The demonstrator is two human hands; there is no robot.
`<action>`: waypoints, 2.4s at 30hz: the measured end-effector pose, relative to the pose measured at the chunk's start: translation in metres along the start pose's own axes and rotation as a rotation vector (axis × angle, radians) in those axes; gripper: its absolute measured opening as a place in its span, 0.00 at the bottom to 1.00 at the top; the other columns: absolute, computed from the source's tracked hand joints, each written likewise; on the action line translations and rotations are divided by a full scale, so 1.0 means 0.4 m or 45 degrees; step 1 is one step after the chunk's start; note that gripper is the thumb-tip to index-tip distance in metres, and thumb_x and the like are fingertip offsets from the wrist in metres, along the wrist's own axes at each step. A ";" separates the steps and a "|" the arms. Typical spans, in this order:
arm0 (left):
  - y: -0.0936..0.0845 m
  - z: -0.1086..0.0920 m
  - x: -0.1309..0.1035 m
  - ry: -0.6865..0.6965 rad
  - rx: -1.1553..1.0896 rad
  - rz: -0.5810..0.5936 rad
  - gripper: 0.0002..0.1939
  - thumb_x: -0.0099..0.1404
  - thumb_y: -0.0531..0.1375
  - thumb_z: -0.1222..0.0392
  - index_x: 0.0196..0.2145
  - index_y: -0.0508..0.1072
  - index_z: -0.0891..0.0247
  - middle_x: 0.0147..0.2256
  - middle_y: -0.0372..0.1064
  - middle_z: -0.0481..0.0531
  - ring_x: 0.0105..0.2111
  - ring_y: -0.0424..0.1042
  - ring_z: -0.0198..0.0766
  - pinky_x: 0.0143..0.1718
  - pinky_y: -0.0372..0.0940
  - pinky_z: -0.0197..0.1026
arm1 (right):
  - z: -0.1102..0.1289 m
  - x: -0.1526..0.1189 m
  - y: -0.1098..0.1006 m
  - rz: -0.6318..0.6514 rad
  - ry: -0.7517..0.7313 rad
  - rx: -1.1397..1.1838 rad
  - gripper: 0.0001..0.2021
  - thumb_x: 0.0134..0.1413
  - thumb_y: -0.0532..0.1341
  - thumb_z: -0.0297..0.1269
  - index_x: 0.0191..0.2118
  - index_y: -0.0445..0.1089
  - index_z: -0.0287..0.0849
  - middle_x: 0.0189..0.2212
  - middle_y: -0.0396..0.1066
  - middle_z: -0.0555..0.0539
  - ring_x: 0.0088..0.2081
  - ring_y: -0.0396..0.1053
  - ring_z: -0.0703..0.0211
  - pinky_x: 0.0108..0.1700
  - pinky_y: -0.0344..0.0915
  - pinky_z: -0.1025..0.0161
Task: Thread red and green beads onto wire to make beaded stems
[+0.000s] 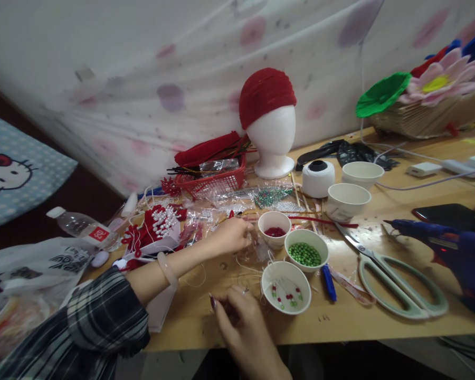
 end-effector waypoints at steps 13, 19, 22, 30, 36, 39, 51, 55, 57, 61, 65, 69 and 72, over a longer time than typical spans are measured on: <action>-0.080 0.035 -0.018 -0.126 -0.001 -0.121 0.10 0.61 0.62 0.58 0.29 0.81 0.67 0.21 0.75 0.51 0.21 0.68 0.35 0.24 0.55 0.36 | -0.011 -0.005 0.005 0.025 0.049 0.035 0.08 0.60 0.58 0.27 0.31 0.72 0.41 0.27 0.71 0.50 0.31 0.68 0.60 0.34 0.59 0.65; -0.100 0.017 -0.019 -0.068 0.130 -0.117 0.11 0.62 0.60 0.60 0.25 0.79 0.65 0.24 0.76 0.52 0.25 0.71 0.38 0.27 0.58 0.38 | -0.013 -0.004 0.003 0.009 0.031 -0.005 0.08 0.60 0.59 0.27 0.30 0.72 0.41 0.27 0.71 0.50 0.31 0.68 0.59 0.34 0.60 0.64; -0.151 -0.002 -0.053 -0.069 0.226 -0.199 0.11 0.63 0.57 0.63 0.26 0.76 0.63 0.25 0.75 0.53 0.26 0.70 0.39 0.29 0.57 0.39 | -0.005 -0.002 -0.002 -0.022 0.007 0.017 0.08 0.60 0.59 0.27 0.32 0.73 0.41 0.27 0.72 0.49 0.31 0.69 0.59 0.34 0.61 0.64; -0.208 -0.121 -0.392 -0.152 -0.107 -0.940 0.12 0.70 0.55 0.56 0.28 0.70 0.59 0.21 0.69 0.43 0.22 0.68 0.32 0.27 0.61 0.35 | 0.041 -0.013 -0.059 -0.251 -0.144 0.299 0.06 0.61 0.60 0.27 0.36 0.74 0.42 0.28 0.73 0.50 0.31 0.69 0.61 0.33 0.64 0.65; -0.006 0.011 -0.433 -0.423 -1.148 -0.910 0.11 0.60 0.67 0.50 0.29 0.79 0.61 0.31 0.80 0.51 0.34 0.78 0.38 0.39 0.72 0.38 | 0.059 -0.024 -0.086 -0.314 -0.192 0.365 0.10 0.58 0.61 0.22 0.38 0.75 0.45 0.29 0.74 0.51 0.31 0.70 0.64 0.34 0.66 0.67; 0.068 0.037 -0.386 -0.438 -1.753 -0.743 0.13 0.54 0.71 0.49 0.26 0.79 0.62 0.34 0.81 0.52 0.32 0.78 0.37 0.38 0.73 0.38 | 0.058 -0.028 -0.082 -0.327 -0.167 0.366 0.12 0.57 0.61 0.21 0.40 0.75 0.45 0.32 0.76 0.51 0.33 0.72 0.64 0.36 0.68 0.67; 0.172 0.036 -0.356 -0.587 -2.491 -0.476 0.08 0.51 0.74 0.60 0.25 0.81 0.65 0.30 0.78 0.48 0.31 0.76 0.29 0.36 0.70 0.29 | 0.026 -0.023 -0.070 -0.346 -0.014 0.413 0.10 0.56 0.63 0.21 0.38 0.75 0.44 0.31 0.75 0.53 0.34 0.73 0.66 0.39 0.70 0.70; 0.177 0.040 -0.361 -0.604 -2.481 -0.494 0.09 0.50 0.75 0.60 0.25 0.80 0.65 0.30 0.77 0.48 0.31 0.75 0.29 0.36 0.70 0.29 | 0.028 -0.021 -0.065 -0.303 0.002 0.420 0.10 0.56 0.62 0.21 0.39 0.74 0.43 0.31 0.74 0.53 0.33 0.72 0.67 0.37 0.70 0.70; 0.181 0.038 -0.365 -0.619 -2.482 -0.493 0.10 0.49 0.75 0.59 0.24 0.80 0.64 0.29 0.77 0.47 0.30 0.75 0.29 0.35 0.70 0.29 | 0.034 -0.018 -0.067 -0.291 -0.020 0.409 0.10 0.56 0.62 0.21 0.38 0.74 0.43 0.31 0.74 0.53 0.33 0.71 0.67 0.37 0.69 0.71; 0.191 0.035 -0.370 -0.665 -2.489 -0.477 0.11 0.47 0.76 0.58 0.24 0.79 0.63 0.29 0.75 0.46 0.30 0.75 0.29 0.33 0.69 0.28 | 0.044 -0.014 -0.077 -0.297 -0.064 0.392 0.09 0.55 0.62 0.21 0.38 0.74 0.41 0.30 0.74 0.53 0.33 0.71 0.68 0.38 0.69 0.71; 0.195 0.040 -0.373 -0.677 -2.451 -0.469 0.11 0.45 0.76 0.59 0.23 0.79 0.63 0.30 0.74 0.46 0.30 0.75 0.29 0.32 0.69 0.28 | 0.046 -0.018 -0.082 -0.304 -0.053 0.418 0.08 0.56 0.62 0.20 0.37 0.74 0.40 0.29 0.73 0.52 0.32 0.71 0.67 0.36 0.69 0.70; 0.191 0.047 -0.379 -0.656 -2.352 -0.487 0.10 0.46 0.76 0.58 0.23 0.80 0.62 0.30 0.75 0.47 0.32 0.75 0.30 0.34 0.70 0.29 | 0.042 -0.020 -0.079 -0.268 -0.007 0.419 0.06 0.56 0.61 0.22 0.35 0.74 0.39 0.27 0.71 0.51 0.31 0.70 0.67 0.34 0.68 0.70; 0.188 0.049 -0.381 -0.639 -2.295 -0.480 0.10 0.46 0.76 0.57 0.23 0.80 0.62 0.29 0.74 0.47 0.32 0.74 0.30 0.34 0.70 0.29 | 0.036 -0.018 -0.078 -0.258 0.046 0.418 0.06 0.56 0.61 0.23 0.33 0.73 0.39 0.27 0.70 0.51 0.30 0.69 0.67 0.33 0.67 0.70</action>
Point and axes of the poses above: each hand's wrist, its own x-axis towards the middle knuckle, its own y-axis out of the palm, z = x × y, the point moved 8 cm from there along x, towards the middle knuckle
